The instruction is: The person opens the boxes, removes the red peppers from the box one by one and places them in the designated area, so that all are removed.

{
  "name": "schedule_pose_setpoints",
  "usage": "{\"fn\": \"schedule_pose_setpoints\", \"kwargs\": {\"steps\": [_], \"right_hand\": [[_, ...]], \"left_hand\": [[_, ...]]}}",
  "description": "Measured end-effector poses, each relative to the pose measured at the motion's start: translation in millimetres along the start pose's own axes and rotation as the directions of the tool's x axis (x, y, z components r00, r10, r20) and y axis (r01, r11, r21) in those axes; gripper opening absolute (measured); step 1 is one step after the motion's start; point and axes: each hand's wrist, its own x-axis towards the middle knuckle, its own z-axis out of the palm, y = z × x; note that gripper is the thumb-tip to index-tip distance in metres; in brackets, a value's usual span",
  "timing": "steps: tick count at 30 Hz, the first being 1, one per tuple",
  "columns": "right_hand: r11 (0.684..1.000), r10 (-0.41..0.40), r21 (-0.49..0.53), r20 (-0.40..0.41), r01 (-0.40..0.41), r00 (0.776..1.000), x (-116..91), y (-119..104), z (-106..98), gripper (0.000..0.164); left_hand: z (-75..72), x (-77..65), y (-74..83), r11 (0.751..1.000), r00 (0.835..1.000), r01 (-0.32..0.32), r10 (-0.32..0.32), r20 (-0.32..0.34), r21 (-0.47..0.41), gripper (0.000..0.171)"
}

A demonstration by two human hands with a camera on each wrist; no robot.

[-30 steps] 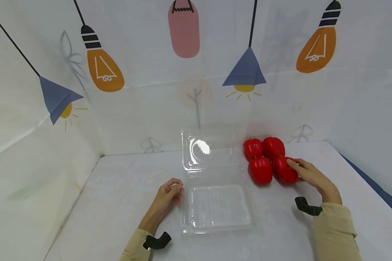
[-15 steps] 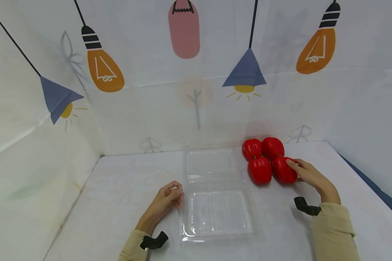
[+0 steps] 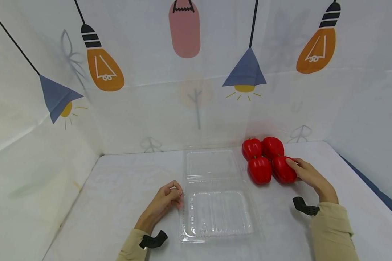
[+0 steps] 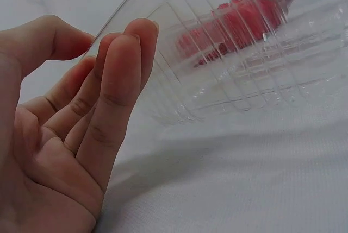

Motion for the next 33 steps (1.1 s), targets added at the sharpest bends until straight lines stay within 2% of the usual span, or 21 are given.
{"fn": "schedule_pose_setpoints", "kwargs": {"steps": [7,15,22,28,33], "right_hand": [[0.999,-0.021,-0.038,-0.055,0.019,0.998,1.8,2.0,0.5,0.083],[1.000,-0.006,-0.013,-0.060,0.006,0.998,4.9,2.8,1.4,0.086],[0.999,-0.036,0.005,-0.089,0.037,0.995,7.8,2.7,2.8,0.081],[1.000,-0.022,-0.004,-0.087,0.022,0.996,7.1,3.3,1.6,0.081],[1.000,-0.029,0.002,-0.119,0.029,0.992,6.1,-1.5,-3.4,0.083]], "left_hand": [[-2.0,-0.7,0.1,1.000,0.999,0.011,-0.011,0.044,-0.020,0.008],[-1.4,-1.6,3.8,0.999,0.998,0.046,-0.046,0.052,-0.008,0.012],[-3.5,-0.8,5.2,0.998,0.996,0.058,-0.058,0.063,0.003,0.021],[-10.7,-0.9,4.4,0.997,0.997,0.074,-0.074,0.007,-0.004,0.028],[-17.3,2.8,6.4,0.997,0.992,0.073,-0.071,-0.104,0.021,0.033]]}}
